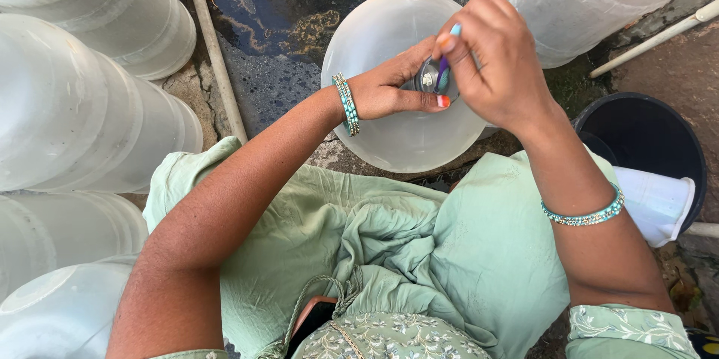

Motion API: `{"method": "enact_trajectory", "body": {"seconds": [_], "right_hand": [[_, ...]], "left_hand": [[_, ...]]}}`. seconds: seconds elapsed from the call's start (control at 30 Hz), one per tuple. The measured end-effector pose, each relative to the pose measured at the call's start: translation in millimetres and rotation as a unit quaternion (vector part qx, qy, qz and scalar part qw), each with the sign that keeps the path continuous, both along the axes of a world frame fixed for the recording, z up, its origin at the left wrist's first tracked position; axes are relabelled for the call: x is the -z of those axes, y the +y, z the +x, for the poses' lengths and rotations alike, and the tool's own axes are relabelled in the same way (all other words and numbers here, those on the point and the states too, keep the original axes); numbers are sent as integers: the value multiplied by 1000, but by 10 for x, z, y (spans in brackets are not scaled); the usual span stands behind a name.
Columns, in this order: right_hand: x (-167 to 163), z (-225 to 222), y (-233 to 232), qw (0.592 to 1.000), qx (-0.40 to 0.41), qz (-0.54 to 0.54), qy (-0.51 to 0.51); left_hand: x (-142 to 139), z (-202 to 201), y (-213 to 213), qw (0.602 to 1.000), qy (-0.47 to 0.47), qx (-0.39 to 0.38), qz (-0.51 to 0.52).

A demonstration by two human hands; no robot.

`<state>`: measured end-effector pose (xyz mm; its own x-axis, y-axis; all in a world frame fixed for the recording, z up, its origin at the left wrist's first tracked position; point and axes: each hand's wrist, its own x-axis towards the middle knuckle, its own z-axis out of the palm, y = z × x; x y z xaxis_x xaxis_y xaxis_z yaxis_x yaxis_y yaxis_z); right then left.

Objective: The person pours small dark pellets into a water dispenser nozzle, then uses a toothbrush to scrub the nozzle interior. The person repeats this process for multiple nozzles.

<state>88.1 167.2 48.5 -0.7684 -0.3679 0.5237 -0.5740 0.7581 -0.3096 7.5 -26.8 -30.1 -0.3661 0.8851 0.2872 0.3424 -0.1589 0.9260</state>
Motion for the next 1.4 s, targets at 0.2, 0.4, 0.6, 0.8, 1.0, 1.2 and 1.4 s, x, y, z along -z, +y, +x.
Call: {"method": "enact_trajectory", "body": {"seconds": [0.2, 0.4, 0.6, 0.8, 1.0, 1.2, 1.4], "right_hand": [[78, -6, -20, 971, 28, -226, -69], [133, -20, -34, 966, 37, -247, -69], [169, -44, -10, 971, 41, -227, -65], [105, -39, -44, 970, 20, -234, -60], [9, 3, -118, 993, 1, -115, 17], [-290, 157, 3, 969, -31, -247, 8], [-522, 525, 197, 966, 16, -252, 54]], "left_hand": [[-31, -48, -31, 1000, 4, -17, -26], [68, -38, -71, 968, 223, -114, -12], [117, -31, -63, 950, 275, -148, -11], [45, -52, -103, 972, 200, -115, -39], [-19, -75, -109, 988, 118, -98, -16], [-66, -47, -66, 992, 57, -107, -46], [-63, -47, -25, 994, 34, -90, -45]]}}
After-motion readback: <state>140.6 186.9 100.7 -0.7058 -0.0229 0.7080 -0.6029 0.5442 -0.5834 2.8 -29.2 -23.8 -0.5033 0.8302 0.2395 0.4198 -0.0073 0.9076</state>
